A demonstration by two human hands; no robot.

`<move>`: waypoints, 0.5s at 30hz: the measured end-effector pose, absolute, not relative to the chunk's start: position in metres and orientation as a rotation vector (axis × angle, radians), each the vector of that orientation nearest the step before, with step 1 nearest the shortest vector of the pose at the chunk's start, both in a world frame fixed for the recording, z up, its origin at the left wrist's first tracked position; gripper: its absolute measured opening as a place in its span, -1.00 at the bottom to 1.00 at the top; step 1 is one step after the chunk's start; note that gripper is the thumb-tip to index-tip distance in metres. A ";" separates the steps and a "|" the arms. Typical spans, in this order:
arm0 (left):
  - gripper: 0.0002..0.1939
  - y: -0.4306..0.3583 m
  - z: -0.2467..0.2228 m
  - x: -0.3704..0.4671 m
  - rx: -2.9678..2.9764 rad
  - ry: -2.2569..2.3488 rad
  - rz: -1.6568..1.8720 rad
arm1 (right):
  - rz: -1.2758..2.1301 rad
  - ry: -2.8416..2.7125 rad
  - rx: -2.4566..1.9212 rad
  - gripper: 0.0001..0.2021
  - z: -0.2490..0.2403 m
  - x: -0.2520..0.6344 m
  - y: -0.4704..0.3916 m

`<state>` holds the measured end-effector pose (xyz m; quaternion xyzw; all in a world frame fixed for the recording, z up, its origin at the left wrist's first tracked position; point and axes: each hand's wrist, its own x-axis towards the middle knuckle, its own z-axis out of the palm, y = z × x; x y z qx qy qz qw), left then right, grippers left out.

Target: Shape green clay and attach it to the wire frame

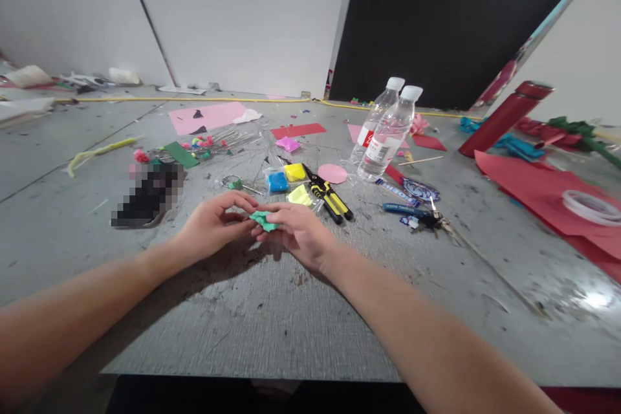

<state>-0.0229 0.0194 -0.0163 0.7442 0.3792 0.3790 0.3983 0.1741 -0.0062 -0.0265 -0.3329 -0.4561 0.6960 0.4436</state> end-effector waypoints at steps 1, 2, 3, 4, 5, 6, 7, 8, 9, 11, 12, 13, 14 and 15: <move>-0.84 0.020 -0.017 -0.023 1.850 0.976 0.996 | 1.769 -1.055 -0.751 -0.70 -0.025 0.176 -0.007; -0.83 0.021 -0.018 -0.023 1.811 0.988 1.029 | 1.800 -1.002 -0.694 -0.70 -0.023 0.177 -0.007; -0.83 0.022 -0.018 -0.024 1.774 0.997 1.053 | 1.817 -0.979 -0.664 -0.70 -0.022 0.179 -0.007; -0.83 0.022 -0.018 -0.024 1.748 1.007 1.067 | 1.823 -0.973 -0.653 -0.72 -0.022 0.180 -0.006; -0.83 0.021 -0.017 -0.024 1.742 1.025 1.071 | 1.825 -0.984 -0.654 -0.73 -0.022 0.180 -0.004; -0.84 0.020 -0.015 -0.023 1.757 1.055 1.063 | 1.821 -1.011 -0.663 -0.72 -0.024 0.180 -0.003; -0.84 0.019 -0.014 -0.023 1.790 1.096 1.044 | 1.809 -1.048 -0.678 -0.70 -0.026 0.180 -0.001; -0.84 0.017 -0.012 -0.023 1.836 1.137 1.018 | 1.789 -1.089 -0.698 -0.67 -0.029 0.179 0.000; -0.82 0.015 -0.010 -0.023 1.885 1.168 0.993 | 1.758 -1.128 -0.724 -0.64 -0.032 0.178 0.002; -0.81 0.011 -0.009 -0.022 1.940 1.171 0.968 | 1.683 -1.202 -0.794 -0.60 -0.036 0.177 0.002; -0.80 0.010 -0.009 -0.021 1.937 1.146 0.972 | 1.646 -1.239 -0.831 -0.59 -0.036 0.176 0.002; -0.80 0.009 -0.009 -0.021 1.920 1.117 0.977 | 1.610 -1.275 -0.863 -0.58 -0.036 0.176 0.001; -0.79 0.008 -0.010 -0.021 1.894 1.090 0.972 | 1.578 -1.314 -0.887 -0.59 -0.034 0.176 0.000; -0.75 0.008 -0.011 -0.021 1.861 1.062 0.952 | 1.553 -1.352 -0.905 -0.60 -0.032 0.176 -0.001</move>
